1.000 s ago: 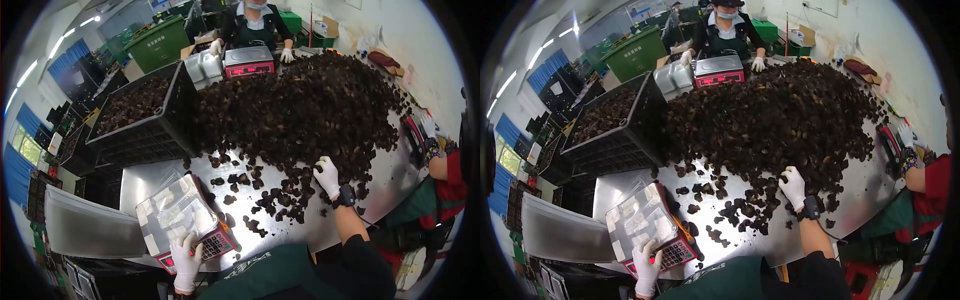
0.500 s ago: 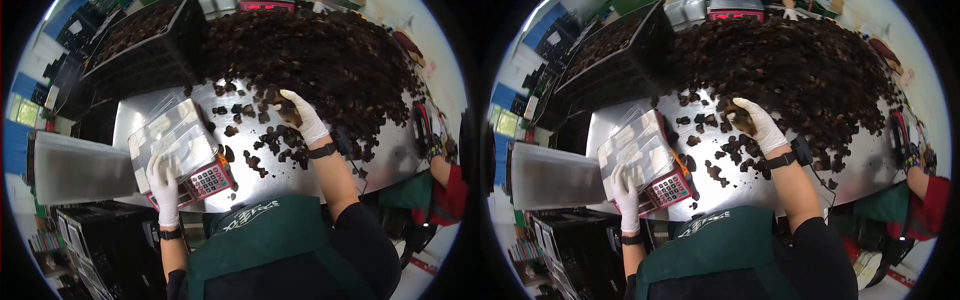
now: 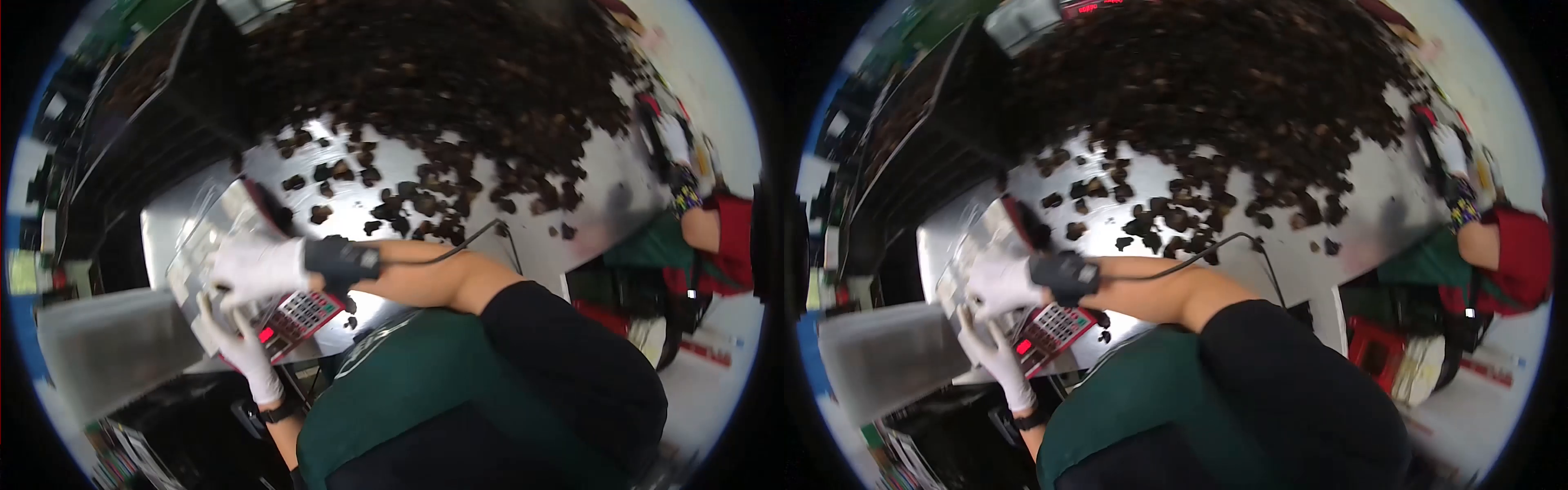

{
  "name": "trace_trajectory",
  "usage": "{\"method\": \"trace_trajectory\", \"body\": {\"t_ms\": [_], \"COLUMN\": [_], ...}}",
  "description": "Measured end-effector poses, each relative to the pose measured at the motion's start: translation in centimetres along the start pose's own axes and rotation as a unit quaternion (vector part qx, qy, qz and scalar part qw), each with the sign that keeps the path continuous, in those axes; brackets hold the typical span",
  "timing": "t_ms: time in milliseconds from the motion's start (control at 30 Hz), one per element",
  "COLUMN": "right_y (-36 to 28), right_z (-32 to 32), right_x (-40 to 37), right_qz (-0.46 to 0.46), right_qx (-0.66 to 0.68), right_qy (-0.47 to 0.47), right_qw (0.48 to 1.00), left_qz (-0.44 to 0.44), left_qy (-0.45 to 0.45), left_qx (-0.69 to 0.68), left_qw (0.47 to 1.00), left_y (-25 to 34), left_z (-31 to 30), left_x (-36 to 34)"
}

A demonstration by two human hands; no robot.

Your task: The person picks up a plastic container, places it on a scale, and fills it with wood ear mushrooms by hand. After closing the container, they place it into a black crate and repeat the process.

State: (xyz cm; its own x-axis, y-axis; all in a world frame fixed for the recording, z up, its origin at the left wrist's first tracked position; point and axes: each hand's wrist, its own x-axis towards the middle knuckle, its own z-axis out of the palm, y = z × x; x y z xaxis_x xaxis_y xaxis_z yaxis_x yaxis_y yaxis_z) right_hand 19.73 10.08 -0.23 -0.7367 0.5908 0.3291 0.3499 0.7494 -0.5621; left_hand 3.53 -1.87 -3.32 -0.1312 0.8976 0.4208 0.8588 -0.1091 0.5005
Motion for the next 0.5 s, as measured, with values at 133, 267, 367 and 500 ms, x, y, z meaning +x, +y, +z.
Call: {"method": "trace_trajectory", "body": {"t_ms": [133, 267, 367, 500], "right_y": [-1.1, 4.2, 9.4, 10.1], "right_z": [-0.4, -5.8, -8.3, -5.5], "right_x": [-3.2, -12.8, -24.2, -34.3], "right_qz": [-0.048, 0.111, 0.372, 0.397], "right_qx": [0.043, 0.001, -0.192, -0.211], "right_qy": [0.141, 0.274, 0.207, 0.214], "right_qw": [0.988, 0.955, 0.884, 0.867], "left_qz": [0.003, 0.019, 0.028, 0.037], "left_qy": [-0.028, -0.041, -0.041, -0.046], "left_qx": [0.007, 0.062, 0.055, 0.07], "left_qw": [1.0, 0.997, 0.997, 0.996], "left_y": [0.7, 0.7, 0.8, 0.4], "left_z": [0.0, -0.3, -0.2, 0.0], "left_x": [0.3, 0.5, 0.6, 0.6]}}
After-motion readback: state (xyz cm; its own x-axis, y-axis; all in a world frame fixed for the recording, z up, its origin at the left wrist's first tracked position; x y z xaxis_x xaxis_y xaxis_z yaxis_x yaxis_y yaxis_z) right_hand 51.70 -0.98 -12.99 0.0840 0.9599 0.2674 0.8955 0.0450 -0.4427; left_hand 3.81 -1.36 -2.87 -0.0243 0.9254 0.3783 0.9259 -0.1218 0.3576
